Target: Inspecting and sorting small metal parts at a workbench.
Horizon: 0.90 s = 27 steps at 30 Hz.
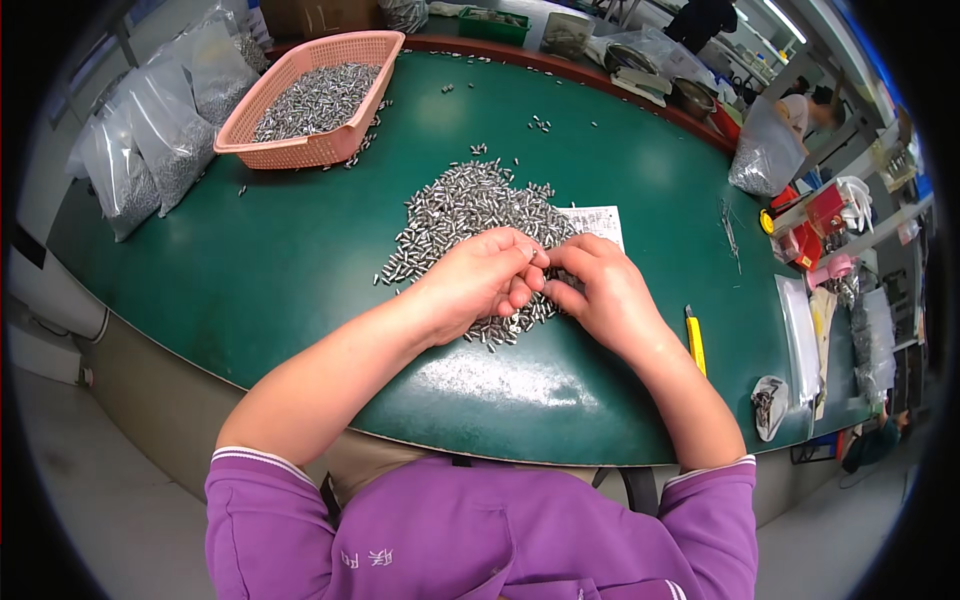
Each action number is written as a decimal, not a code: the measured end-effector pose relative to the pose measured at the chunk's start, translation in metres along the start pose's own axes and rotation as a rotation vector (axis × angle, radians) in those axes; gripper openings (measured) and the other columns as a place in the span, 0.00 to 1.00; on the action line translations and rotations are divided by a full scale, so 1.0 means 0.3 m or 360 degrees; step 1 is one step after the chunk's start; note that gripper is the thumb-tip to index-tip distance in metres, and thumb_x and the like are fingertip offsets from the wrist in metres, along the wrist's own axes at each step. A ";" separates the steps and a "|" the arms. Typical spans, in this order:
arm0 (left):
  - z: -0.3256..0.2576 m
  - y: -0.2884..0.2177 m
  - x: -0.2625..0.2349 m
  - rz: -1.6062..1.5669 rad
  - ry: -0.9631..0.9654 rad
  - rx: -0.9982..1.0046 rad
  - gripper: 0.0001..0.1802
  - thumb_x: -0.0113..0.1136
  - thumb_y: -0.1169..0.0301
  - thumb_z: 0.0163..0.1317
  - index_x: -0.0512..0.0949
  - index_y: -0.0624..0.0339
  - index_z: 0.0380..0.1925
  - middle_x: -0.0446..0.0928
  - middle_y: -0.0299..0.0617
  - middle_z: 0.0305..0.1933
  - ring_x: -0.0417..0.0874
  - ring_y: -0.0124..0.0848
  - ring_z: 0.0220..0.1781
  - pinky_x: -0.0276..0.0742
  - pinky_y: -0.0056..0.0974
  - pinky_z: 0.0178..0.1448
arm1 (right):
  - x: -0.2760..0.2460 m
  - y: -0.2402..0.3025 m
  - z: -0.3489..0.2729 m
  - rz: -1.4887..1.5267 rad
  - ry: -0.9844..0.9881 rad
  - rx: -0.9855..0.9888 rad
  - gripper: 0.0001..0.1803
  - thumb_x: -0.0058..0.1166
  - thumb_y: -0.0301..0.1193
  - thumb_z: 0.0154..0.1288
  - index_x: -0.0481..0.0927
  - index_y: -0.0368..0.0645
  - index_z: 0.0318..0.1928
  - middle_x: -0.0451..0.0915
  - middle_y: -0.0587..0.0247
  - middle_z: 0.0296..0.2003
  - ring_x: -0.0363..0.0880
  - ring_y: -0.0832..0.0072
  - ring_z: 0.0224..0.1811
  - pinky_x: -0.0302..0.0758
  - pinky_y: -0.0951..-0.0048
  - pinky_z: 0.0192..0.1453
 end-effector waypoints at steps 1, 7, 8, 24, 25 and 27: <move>0.000 -0.003 0.002 0.0003 0.0003 0.0000 0.11 0.45 0.66 0.71 0.72 0.62 0.40 0.73 0.35 0.31 0.71 0.19 0.26 0.69 0.23 0.27 | 0.003 0.001 0.001 -0.0002 -0.0003 0.0002 0.12 0.61 0.26 0.52 0.80 0.42 0.39 0.78 0.57 0.35 0.78 0.57 0.41 0.75 0.61 0.46; -0.001 -0.002 -0.002 -0.0085 -0.0019 -0.0013 0.11 0.42 0.68 0.71 0.71 0.63 0.40 0.73 0.36 0.31 0.71 0.20 0.26 0.69 0.24 0.28 | 0.030 0.001 0.005 0.0052 0.0029 -0.0021 0.08 0.60 0.25 0.52 0.78 0.41 0.35 0.77 0.57 0.32 0.77 0.56 0.39 0.75 0.59 0.44; -0.001 -0.001 -0.005 -0.0095 -0.0014 -0.0014 0.11 0.42 0.67 0.71 0.71 0.63 0.41 0.73 0.36 0.31 0.72 0.20 0.26 0.69 0.24 0.28 | 0.032 0.004 0.005 0.0020 -0.0003 -0.0037 0.07 0.59 0.25 0.53 0.78 0.41 0.34 0.77 0.57 0.32 0.77 0.56 0.39 0.75 0.59 0.44; 0.002 -0.027 -0.022 -0.0198 -0.0240 0.0141 0.10 0.44 0.69 0.71 0.70 0.62 0.43 0.72 0.36 0.34 0.68 0.22 0.28 0.65 0.26 0.28 | -0.003 -0.065 0.011 -0.0201 -0.0105 0.0103 0.18 0.59 0.26 0.54 0.78 0.40 0.48 0.77 0.55 0.44 0.77 0.56 0.47 0.74 0.61 0.53; 0.003 -0.029 -0.021 -0.0201 -0.0251 0.0152 0.09 0.44 0.69 0.71 0.70 0.62 0.43 0.72 0.36 0.34 0.68 0.22 0.28 0.66 0.26 0.28 | -0.003 -0.070 0.007 -0.0184 -0.0105 0.0130 0.17 0.58 0.23 0.54 0.79 0.40 0.47 0.78 0.55 0.44 0.78 0.60 0.46 0.75 0.65 0.50; 0.007 -0.028 -0.029 -0.0207 -0.0243 0.0159 0.09 0.44 0.69 0.70 0.70 0.62 0.43 0.72 0.36 0.34 0.68 0.22 0.28 0.66 0.26 0.29 | 0.001 -0.058 0.014 -0.0030 -0.0049 0.0261 0.16 0.59 0.23 0.54 0.79 0.40 0.46 0.78 0.57 0.42 0.78 0.62 0.43 0.76 0.67 0.48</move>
Point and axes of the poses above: each hand's wrist, its own z-axis towards the middle knuckle, its own x-axis out of the palm, y = z × x, the point moved 3 cm from there along z, towards the middle knuckle
